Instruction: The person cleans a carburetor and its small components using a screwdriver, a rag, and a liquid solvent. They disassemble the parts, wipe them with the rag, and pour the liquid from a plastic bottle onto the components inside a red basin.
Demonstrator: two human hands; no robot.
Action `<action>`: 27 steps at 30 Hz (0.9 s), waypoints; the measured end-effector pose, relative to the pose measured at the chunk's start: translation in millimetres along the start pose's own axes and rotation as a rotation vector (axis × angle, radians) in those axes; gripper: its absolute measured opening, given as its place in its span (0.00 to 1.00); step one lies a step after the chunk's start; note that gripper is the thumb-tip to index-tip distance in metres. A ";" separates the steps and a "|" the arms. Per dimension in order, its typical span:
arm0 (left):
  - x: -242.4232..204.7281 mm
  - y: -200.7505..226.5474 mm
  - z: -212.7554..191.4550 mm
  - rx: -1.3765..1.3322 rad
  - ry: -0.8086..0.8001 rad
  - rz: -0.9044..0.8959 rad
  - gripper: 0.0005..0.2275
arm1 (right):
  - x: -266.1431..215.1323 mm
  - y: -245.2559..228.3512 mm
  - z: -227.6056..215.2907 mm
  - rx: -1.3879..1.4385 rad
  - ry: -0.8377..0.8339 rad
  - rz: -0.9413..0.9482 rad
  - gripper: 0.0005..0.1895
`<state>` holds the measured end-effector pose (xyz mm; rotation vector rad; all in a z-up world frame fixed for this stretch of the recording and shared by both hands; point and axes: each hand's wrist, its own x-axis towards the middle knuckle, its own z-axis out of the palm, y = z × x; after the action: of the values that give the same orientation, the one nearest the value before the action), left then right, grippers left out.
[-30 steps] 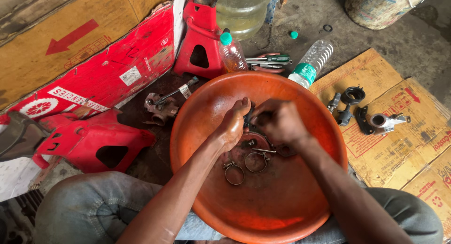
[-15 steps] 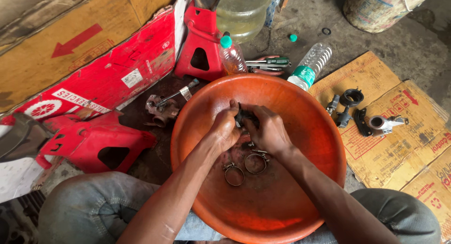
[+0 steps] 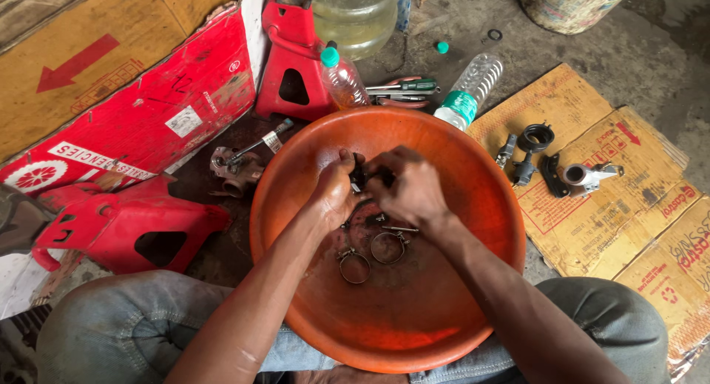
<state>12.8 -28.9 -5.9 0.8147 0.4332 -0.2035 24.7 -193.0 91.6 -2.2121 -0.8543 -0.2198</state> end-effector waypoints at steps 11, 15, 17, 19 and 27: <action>-6.9 21.4 5.7 0.144 -0.032 0.002 0.17 | 11.6 55.6 -4.3 0.789 -0.082 0.327 0.07; -9.1 17.8 8.8 0.076 -0.094 0.023 0.17 | 13.4 53.2 -4.7 0.791 -0.233 0.356 0.05; -9.4 13.4 13.4 0.112 -0.088 0.025 0.18 | 10.5 40.4 -1.4 0.471 -0.283 0.363 0.04; -10.3 10.6 16.5 0.139 -0.087 0.024 0.18 | 5.9 26.2 -0.8 0.364 -0.266 0.301 0.06; -23.7 12.6 26.2 -0.059 -0.038 -0.103 0.18 | 1.9 -7.2 4.2 0.064 -0.084 0.072 0.08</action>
<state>3.5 -39.6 28.8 0.7299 0.4443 -0.2998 21.1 -185.5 93.6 -2.2003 -0.8135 -0.0645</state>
